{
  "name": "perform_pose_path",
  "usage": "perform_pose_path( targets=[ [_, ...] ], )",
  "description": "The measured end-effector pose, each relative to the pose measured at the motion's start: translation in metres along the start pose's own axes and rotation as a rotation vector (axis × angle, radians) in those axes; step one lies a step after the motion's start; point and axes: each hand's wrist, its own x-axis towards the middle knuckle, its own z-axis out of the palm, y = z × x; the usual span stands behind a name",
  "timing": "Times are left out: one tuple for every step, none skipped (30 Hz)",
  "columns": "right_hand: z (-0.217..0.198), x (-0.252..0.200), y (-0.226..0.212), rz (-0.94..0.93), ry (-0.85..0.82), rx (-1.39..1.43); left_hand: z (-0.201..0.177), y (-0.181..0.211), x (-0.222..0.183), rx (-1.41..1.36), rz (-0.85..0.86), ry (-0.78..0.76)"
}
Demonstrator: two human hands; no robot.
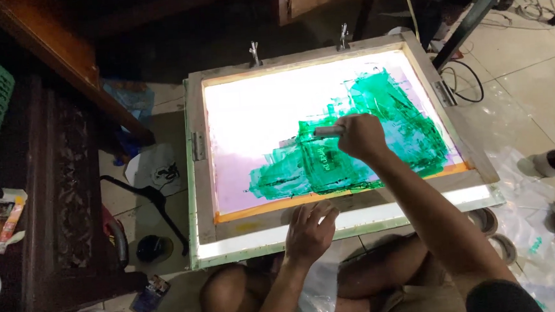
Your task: Applying green ink to a screen with a squeegee and positioning a transparency film and a bag in a light box for exposure.
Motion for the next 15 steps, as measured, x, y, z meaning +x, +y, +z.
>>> perform_pose_path(
  targets=[
    [0.004,0.005,-0.001,0.004,-0.005,0.000,0.003,0.000,-0.003,-0.004,-0.002,-0.004],
    [0.008,0.010,-0.002,-0.010,-0.008,0.005,0.006,-0.001,-0.005,-0.007,-0.007,0.008],
    [0.011,0.016,-0.003,-0.023,-0.011,0.011,0.009,-0.002,-0.007,-0.010,-0.012,0.021],
    [0.012,0.020,-0.004,-0.025,-0.009,0.008,0.010,-0.002,-0.007,-0.009,-0.012,0.025],
    [0.014,0.024,-0.005,-0.023,-0.019,-0.002,0.010,-0.003,-0.006,-0.005,-0.012,0.012],
    [0.018,0.025,-0.006,-0.017,-0.034,-0.012,0.008,-0.002,-0.008,-0.005,-0.014,-0.007],
    [0.018,0.025,-0.009,-0.015,-0.036,-0.012,0.008,-0.002,-0.009,-0.007,-0.015,-0.008],
    [0.017,0.025,-0.011,-0.019,-0.035,-0.005,0.009,-0.002,-0.010,-0.006,-0.014,-0.025],
    [0.017,0.024,-0.012,-0.023,-0.035,0.002,0.010,-0.002,-0.010,-0.005,-0.012,-0.042],
    [0.013,0.019,-0.015,-0.022,-0.035,-0.002,0.009,-0.001,-0.008,-0.009,-0.013,-0.040],
    [0.010,0.014,-0.017,-0.053,-0.024,0.033,0.007,-0.001,-0.007,-0.005,-0.017,-0.031],
    [0.008,0.008,-0.021,-0.085,-0.015,0.069,0.005,0.000,-0.006,-0.001,-0.022,-0.023],
    [0.005,0.004,-0.023,-0.084,-0.016,0.066,0.007,0.000,-0.006,-0.004,-0.024,-0.022],
    [0.003,0.000,-0.026,-0.077,-0.017,0.085,0.008,0.000,-0.007,0.002,-0.023,-0.017],
    [0.001,-0.004,-0.028,-0.070,-0.017,0.104,0.009,0.000,-0.007,0.008,-0.022,-0.011]
  ],
)
